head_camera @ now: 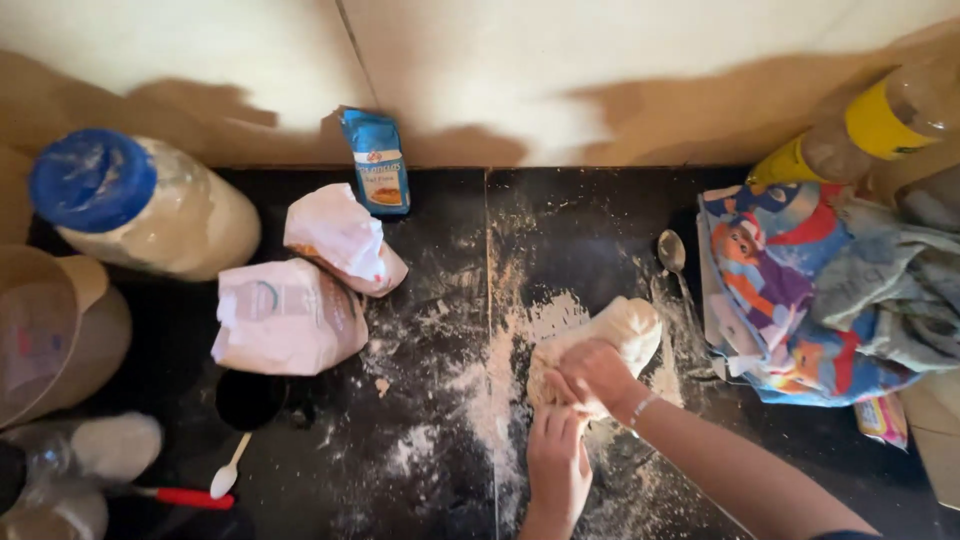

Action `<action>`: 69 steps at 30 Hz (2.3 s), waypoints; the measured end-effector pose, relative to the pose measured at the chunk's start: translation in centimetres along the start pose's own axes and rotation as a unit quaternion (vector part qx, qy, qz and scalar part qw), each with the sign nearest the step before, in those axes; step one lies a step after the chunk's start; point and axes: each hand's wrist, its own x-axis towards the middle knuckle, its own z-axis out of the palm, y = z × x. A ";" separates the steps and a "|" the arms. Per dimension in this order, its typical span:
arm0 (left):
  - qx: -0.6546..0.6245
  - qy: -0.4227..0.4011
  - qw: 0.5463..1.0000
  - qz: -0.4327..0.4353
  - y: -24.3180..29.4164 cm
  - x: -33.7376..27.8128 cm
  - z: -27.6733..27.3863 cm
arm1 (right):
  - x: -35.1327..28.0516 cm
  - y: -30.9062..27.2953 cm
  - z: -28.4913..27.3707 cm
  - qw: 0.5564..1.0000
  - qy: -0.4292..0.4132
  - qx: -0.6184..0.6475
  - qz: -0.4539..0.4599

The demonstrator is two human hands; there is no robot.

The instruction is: Kneading dough on a floured countertop in a kitchen environment.

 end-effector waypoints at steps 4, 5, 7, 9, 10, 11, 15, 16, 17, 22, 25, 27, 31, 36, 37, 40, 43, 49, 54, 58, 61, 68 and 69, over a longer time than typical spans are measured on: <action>-0.046 0.018 0.999 0.007 -0.2 0.2 -0.1 | 5.8 0.9 -2.1 0.995 0.070 0.074 -0.026; -0.020 0.007 1.000 -0.010 -0.7 -0.6 0.8 | 7.2 0.8 -3.0 0.996 0.039 0.080 -0.004; 0.003 -0.002 1.000 -0.025 -0.8 -1.5 1.5 | 9.3 1.3 -3.9 0.996 0.008 0.084 0.019; -0.002 -0.004 1.000 -0.015 -0.5 -1.1 1.2 | 11.9 2.2 -4.0 0.989 0.070 0.124 -0.027; -0.002 0.000 1.000 -0.015 -0.6 -1.1 1.2 | 12.8 2.4 -4.2 0.990 0.071 0.122 -0.029; 0.009 -0.002 1.000 -0.010 -0.5 -1.2 1.3 | 13.6 2.5 -4.4 0.986 0.083 0.141 -0.004; 0.020 -0.044 0.998 -0.033 -0.2 -1.7 0.5 | 13.1 0.3 -9.4 0.963 -0.115 0.213 0.116; 0.021 -0.040 0.999 -0.028 -0.4 -1.7 0.6 | 11.5 0.0 -9.3 0.964 -0.110 0.210 0.116; -0.002 -0.023 0.999 -0.028 -0.6 -1.7 0.6 | 10.1 -0.3 -9.2 0.952 -0.185 0.221 0.101; -0.180 0.039 0.970 -0.157 -1.3 -3.4 2.0 | -1.8 -0.5 -8.4 0.952 -0.125 0.245 -0.135; -0.222 0.109 0.946 -0.210 -0.6 -3.4 3.0 | -3.0 0.3 -7.3 0.931 0.082 0.210 -0.286; -0.193 0.122 0.959 -0.169 1.2 -3.1 1.1 | -0.7 -0.1 -4.8 0.954 0.094 0.100 -0.268; 0.028 0.083 0.989 -0.118 0.4 -1.8 -0.2 | 5.1 0.2 -7.9 0.964 0.068 0.079 -0.246; 0.179 -0.339 0.912 -0.143 -0.5 4.5 -3.0 | 9.9 -1.0 -12.9 0.914 -0.247 0.285 0.152; 0.177 -0.341 0.912 -0.143 0.3 5.0 -3.1 | 9.3 -0.6 -13.5 0.913 -0.249 0.285 0.154; 0.217 -0.413 0.876 -0.122 0.7 6.0 -1.9 | 8.0 1.8 -15.3 0.777 0.082 0.575 0.244; 0.198 -0.098 0.975 -0.010 -0.9 3.9 2.9 | 5.1 5.6 -13.0 0.896 0.075 0.306 0.313; 0.165 -0.040 0.984 -0.056 1.5 3.5 4.5 | -2.2 -0.7 -6.4 0.939 0.161 0.154 0.261; 0.015 -0.174 0.947 -0.270 1.9 2.2 2.4 | -2.3 -4.7 -5.7 0.825 0.040 0.453 0.336; 0.145 -0.134 0.969 -0.149 1.1 0.5 3.3 | 4.0 0.4 -6.8 0.957 0.158 0.160 0.184; 0.156 -0.157 0.962 -0.157 1.2 0.1 3.4 | 8.5 4.0 -6.4 0.954 0.085 0.193 0.213; 0.185 -0.071 0.969 -0.145 0.3 0.3 5.6 | 15.6 10.0 -7.9 0.960 0.109 0.152 0.209; 0.219 -0.010 0.969 -0.114 0.3 0.3 5.7 | 16.0 9.6 -9.5 0.949 0.046 0.202 0.238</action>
